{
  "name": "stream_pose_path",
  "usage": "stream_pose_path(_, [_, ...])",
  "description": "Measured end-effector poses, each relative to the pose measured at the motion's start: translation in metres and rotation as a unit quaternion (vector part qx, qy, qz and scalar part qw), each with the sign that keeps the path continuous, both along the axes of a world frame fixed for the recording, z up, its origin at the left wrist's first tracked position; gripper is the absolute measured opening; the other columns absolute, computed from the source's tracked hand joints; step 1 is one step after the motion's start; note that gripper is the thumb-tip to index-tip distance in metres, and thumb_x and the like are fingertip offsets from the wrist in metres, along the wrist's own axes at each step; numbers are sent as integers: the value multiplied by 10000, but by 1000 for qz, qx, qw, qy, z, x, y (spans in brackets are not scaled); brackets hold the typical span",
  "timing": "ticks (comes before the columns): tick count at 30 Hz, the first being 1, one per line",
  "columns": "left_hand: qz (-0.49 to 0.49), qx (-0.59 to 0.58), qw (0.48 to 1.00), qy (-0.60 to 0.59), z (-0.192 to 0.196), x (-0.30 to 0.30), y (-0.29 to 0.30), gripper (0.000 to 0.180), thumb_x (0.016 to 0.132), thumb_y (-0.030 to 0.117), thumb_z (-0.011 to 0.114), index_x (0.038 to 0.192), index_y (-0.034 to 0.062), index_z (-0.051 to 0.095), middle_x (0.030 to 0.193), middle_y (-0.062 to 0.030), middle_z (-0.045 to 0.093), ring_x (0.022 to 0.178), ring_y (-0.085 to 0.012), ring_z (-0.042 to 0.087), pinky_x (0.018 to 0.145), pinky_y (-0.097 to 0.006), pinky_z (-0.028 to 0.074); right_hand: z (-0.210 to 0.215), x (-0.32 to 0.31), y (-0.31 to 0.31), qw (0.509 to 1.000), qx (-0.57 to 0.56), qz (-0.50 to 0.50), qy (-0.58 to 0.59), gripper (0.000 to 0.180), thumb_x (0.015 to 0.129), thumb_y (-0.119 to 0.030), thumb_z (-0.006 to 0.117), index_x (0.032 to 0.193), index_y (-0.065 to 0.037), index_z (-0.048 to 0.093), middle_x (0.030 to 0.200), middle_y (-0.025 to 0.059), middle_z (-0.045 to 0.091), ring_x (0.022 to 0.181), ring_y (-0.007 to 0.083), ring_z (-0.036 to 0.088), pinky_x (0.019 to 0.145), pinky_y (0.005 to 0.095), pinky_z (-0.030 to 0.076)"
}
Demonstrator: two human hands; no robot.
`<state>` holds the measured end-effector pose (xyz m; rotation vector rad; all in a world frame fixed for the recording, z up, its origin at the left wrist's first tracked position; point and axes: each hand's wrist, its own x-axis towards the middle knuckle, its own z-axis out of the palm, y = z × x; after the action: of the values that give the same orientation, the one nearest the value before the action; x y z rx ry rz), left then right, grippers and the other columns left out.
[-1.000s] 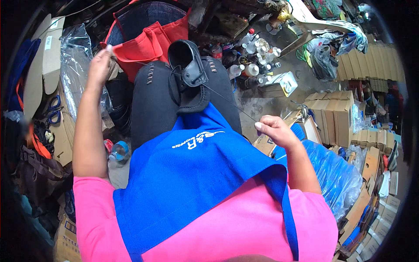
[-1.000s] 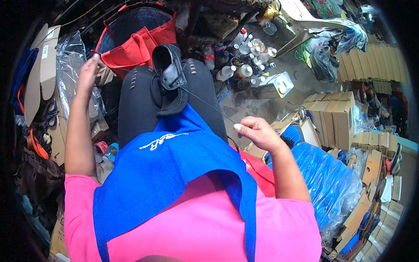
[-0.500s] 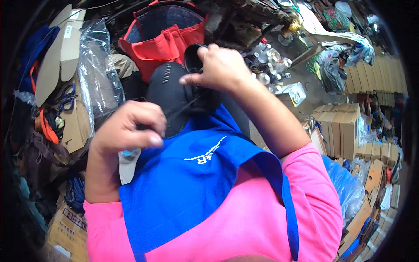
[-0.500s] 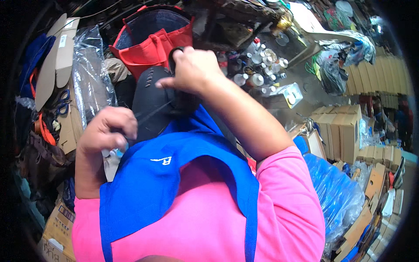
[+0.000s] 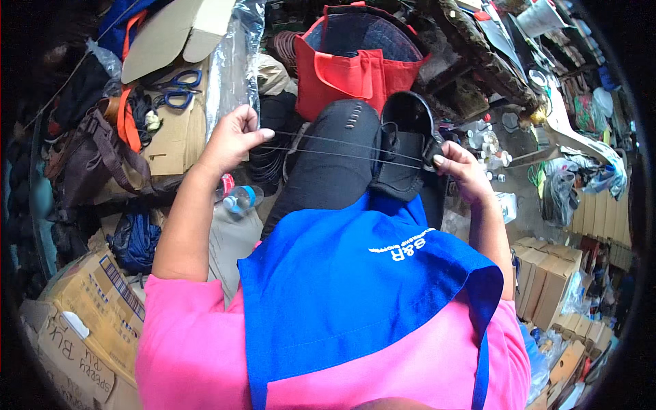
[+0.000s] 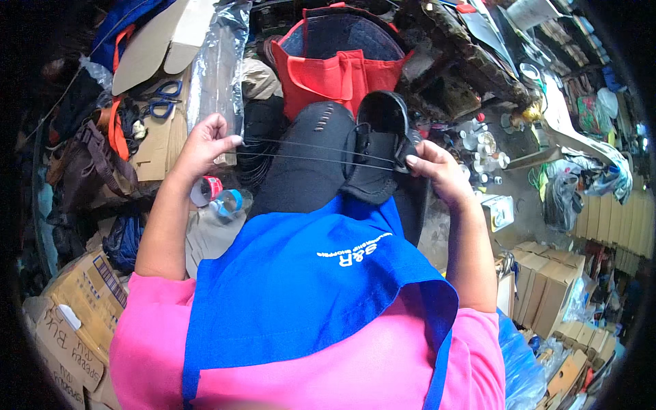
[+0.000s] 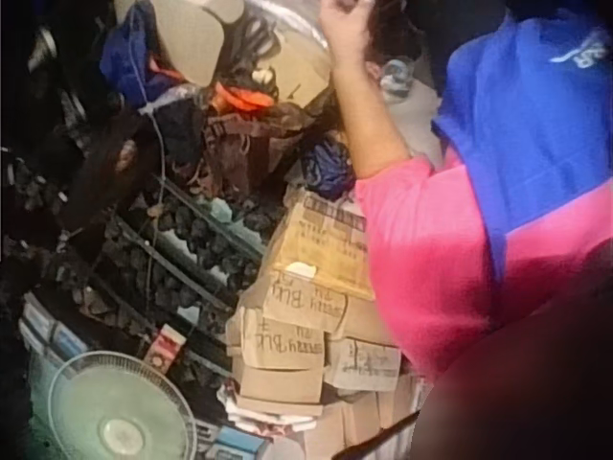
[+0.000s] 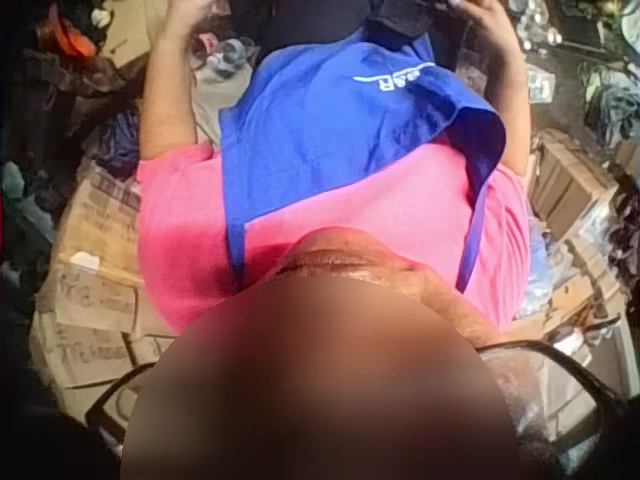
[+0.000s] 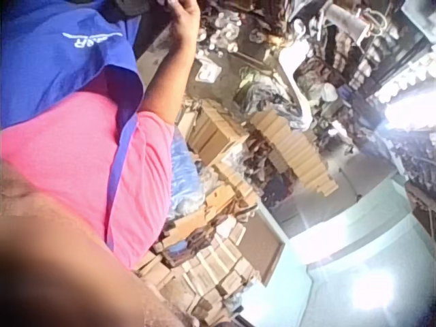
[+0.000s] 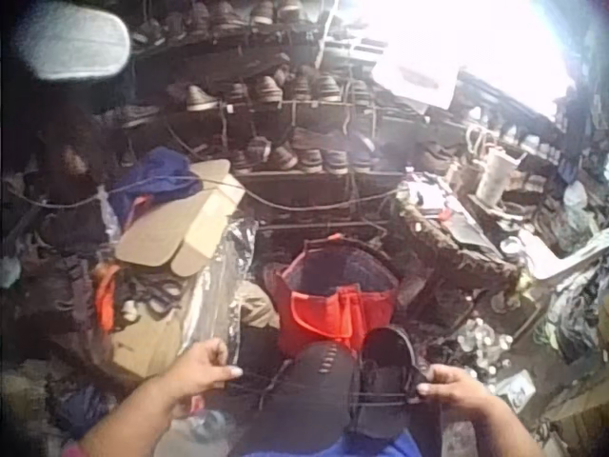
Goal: Sewing the upper part of a black shoe by hand with a needle and thread, and using scissors to cut the thread.
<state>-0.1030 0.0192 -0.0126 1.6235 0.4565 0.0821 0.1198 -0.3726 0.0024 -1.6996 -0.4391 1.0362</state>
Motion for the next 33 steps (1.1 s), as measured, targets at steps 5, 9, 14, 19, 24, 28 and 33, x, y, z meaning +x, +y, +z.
stream_pose_path(5, [117, 568, 809, -98, 43, -9, 23, 280, 704, 168, 775, 906, 43, 627, 898, -99, 612, 792, -251, 609, 704, -364, 485, 0, 4, 0, 999, -33, 8, 18, 135, 891, -232, 652, 925, -114, 596, 810, -86, 561, 741, 29, 458, 653, 204, 340])
stream_pose_path(9, [193, 625, 753, 73, 44, -26, 72, 324, 712, 156, 762, 1004, 50, 668, 1015, -152, 615, 970, -327, 593, 850, -396, 476, 15, -1, 24, 996, -68, 22, -45, 217, 874, -267, 678, 968, -83, 613, 827, -64, 548, 758, 45, 463, 686, 216, 372])
stream_pose_path(14, [172, 626, 760, 24, 12, -37, 94, 206, 749, 132, 717, 924, 31, 678, 932, -161, 634, 910, -342, 606, 840, -417, 478, 47, -8, 86, 947, -44, 24, -318, 241, 846, -204, 704, 996, -33, 624, 850, -1, 556, 804, 91, 513, 736, 246, 434])
stream_pose_path(19, [247, 595, 761, -73, 12, -49, 87, 151, 809, 75, 644, 953, 33, 622, 968, -163, 628, 929, -357, 602, 817, -433, 484, 99, -41, 214, 861, 69, 197, -464, 197, 871, -176, 664, 963, -4, 641, 868, 88, 602, 805, 158, 591, 745, 276, 467])
stream_pose_path(24, [259, 572, 773, -93, 8, -54, 54, 186, 836, 78, 618, 1015, 35, 594, 1014, -170, 594, 954, -369, 582, 825, -437, 474, 105, -92, 346, 783, 181, 258, -536, 269, 853, -225, 629, 1009, -10, 672, 904, 185, 673, 847, 312, 669, 768, 380, 528])
stream_pose_path(28, [247, 607, 748, -109, 15, -53, 29, 169, 811, 58, 636, 976, 47, 601, 986, -141, 592, 913, -350, 581, 802, -444, 471, 102, -123, 379, 756, -5, 312, -575, 346, 817, -345, 628, 942, -29, 694, 899, 185, 686, 863, 337, 669, 804, 410, 525])
stream_pose_path(33, [212, 642, 725, -131, 27, -50, 11, 177, 770, 42, 658, 942, 48, 617, 975, -119, 595, 895, -317, 591, 788, -425, 481, 99, -121, 376, 775, -100, 309, -542, 390, 774, -405, 639, 843, -25, 694, 869, 186, 685, 869, 330, 670, 803, 418, 525])
